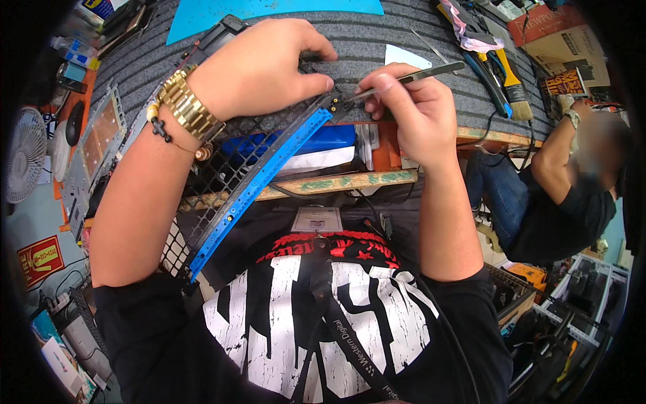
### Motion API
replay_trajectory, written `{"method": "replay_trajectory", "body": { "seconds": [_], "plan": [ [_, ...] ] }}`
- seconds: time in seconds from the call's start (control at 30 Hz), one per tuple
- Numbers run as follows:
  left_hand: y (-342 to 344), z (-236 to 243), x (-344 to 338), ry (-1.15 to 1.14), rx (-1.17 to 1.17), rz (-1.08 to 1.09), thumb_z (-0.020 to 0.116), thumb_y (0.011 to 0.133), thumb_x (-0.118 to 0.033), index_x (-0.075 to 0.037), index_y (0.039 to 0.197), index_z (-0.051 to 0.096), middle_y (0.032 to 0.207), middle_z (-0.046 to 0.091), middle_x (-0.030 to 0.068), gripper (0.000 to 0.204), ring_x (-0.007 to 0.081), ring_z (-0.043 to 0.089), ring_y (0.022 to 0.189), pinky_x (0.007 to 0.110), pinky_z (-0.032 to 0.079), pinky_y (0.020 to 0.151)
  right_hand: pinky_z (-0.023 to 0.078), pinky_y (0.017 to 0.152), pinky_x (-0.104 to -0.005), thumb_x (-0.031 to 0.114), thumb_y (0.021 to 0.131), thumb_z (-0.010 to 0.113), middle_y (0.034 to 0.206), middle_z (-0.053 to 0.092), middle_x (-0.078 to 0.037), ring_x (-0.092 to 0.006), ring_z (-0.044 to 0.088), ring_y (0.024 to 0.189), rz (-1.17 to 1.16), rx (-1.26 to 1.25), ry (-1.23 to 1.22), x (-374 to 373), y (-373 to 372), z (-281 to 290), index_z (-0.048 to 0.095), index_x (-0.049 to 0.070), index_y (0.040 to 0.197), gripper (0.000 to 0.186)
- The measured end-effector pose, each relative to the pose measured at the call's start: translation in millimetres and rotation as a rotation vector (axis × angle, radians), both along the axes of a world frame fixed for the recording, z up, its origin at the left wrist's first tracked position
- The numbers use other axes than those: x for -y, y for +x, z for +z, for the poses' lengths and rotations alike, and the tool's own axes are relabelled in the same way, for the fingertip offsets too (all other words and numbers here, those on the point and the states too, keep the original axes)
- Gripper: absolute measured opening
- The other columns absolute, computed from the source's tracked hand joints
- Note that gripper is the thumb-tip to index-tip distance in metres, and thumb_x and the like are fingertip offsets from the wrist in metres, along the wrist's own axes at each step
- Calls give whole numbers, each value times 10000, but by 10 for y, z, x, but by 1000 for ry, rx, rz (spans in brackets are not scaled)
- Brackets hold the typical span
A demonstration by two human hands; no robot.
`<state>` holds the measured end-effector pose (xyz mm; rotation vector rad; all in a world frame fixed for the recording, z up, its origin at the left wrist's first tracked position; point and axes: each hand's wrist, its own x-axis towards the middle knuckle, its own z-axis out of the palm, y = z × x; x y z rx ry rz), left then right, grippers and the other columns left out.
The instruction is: The person is repairing a laptop component by using tweezers to handle a small wire and clean the edge of a plastic frame. The person then uses a cloth to wipe a small part before continuing to manipulate a small internal piece with tweezers.
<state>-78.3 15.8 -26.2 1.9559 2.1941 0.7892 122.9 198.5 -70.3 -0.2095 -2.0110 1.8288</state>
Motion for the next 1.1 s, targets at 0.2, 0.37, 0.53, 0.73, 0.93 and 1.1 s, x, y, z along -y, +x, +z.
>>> {"method": "replay_trajectory", "body": {
  "seconds": [0.2, 0.37, 0.53, 0.73, 0.93, 1.1],
  "plan": [
    [-141, 114, 8, -129, 38, -38, 859, 967, -218, -35, 1295, 798, 1320, 732, 148, 380, 354, 699, 1275, 432, 570, 1102, 521, 760, -322, 255, 1209, 522, 943, 734, -114, -168, 643, 844, 152, -85, -159, -219, 82, 50, 748, -53, 1074, 406],
    [-57, 112, 48, -168, -4, 37, 887, 934, -257, -36, 1285, 793, 1318, 727, 144, 425, 366, 677, 1301, 443, 556, 1122, 422, 611, -281, 257, 1214, 537, 826, 575, 20, -96, 507, 676, 236, 200, -397, -73, 151, 490, 693, 12, 1103, 311],
    [0, 7, 36, -139, -102, 85, 904, 929, -270, -104, 1299, 756, 1317, 699, 121, 432, 358, 674, 1289, 569, 475, 1207, 447, 623, -314, 270, 1195, 559, 722, 571, 15, -113, 534, 661, 164, 578, 204, 33, 176, 640, 691, 1, 959, 382],
    [39, 35, 20, -208, -109, 127, 920, 924, -309, -131, 1302, 737, 1325, 689, 107, 455, 352, 688, 1290, 657, 416, 1259, 557, 748, -424, 298, 1133, 603, 787, 733, -133, -252, 687, 747, 174, 768, 490, 67, -58, 702, 769, -47, 931, 433],
    [21, 45, 24, -235, -102, 127, 915, 929, -309, -135, 1318, 730, 1349, 680, 106, 465, 362, 683, 1325, 691, 403, 1277, 590, 830, -484, 314, 1103, 630, 851, 792, -219, -360, 759, 813, 177, 854, 627, 158, -227, 786, 795, -62, 931, 445],
    [39, 74, 17, -249, -95, 131, 914, 930, -308, -136, 1316, 731, 1354, 679, 109, 460, 364, 680, 1340, 707, 404, 1279, 597, 837, -484, 312, 1097, 637, 833, 787, -222, -367, 763, 804, 165, 862, 658, 189, -234, 775, 787, -65, 918, 443]
  ]
}}
